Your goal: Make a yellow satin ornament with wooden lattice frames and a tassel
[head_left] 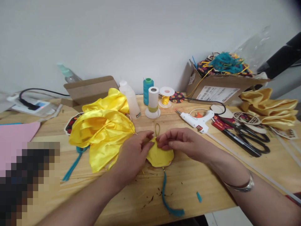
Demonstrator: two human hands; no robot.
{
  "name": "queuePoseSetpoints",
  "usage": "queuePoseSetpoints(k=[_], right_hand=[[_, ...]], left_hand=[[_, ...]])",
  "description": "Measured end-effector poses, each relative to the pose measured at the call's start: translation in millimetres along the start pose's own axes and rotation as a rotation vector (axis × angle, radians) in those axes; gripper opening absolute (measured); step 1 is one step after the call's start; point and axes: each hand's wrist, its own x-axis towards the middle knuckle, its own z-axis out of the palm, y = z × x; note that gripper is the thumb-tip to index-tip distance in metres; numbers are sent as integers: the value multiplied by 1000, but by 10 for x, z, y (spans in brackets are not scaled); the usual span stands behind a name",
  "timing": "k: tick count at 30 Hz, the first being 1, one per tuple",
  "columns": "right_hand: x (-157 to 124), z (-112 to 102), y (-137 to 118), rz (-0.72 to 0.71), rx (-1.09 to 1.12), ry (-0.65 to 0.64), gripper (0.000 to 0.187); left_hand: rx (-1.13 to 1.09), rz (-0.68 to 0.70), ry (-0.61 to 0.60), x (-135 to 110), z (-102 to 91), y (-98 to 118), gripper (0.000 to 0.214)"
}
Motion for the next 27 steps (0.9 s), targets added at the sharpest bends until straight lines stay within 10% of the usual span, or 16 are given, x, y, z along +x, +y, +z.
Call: queuePoseSetpoints(k=[6, 10, 14, 27], right_hand=[[-62, -115, -146, -168, -23, 109, 16], [-71, -164, -162, -350, -573, 171, 6], [-45, -166, -84, -479, -888, 27, 6], [-54, -162, -85, -469, -941, -75, 16]], left_hand=[[77, 289, 159, -6, -178, -41, 13], [193, 505, -34, -8, -248, -79, 11], [202, 456, -168, -23, -233, -87, 13], [217, 420, -199, 4, -228, -128, 11]])
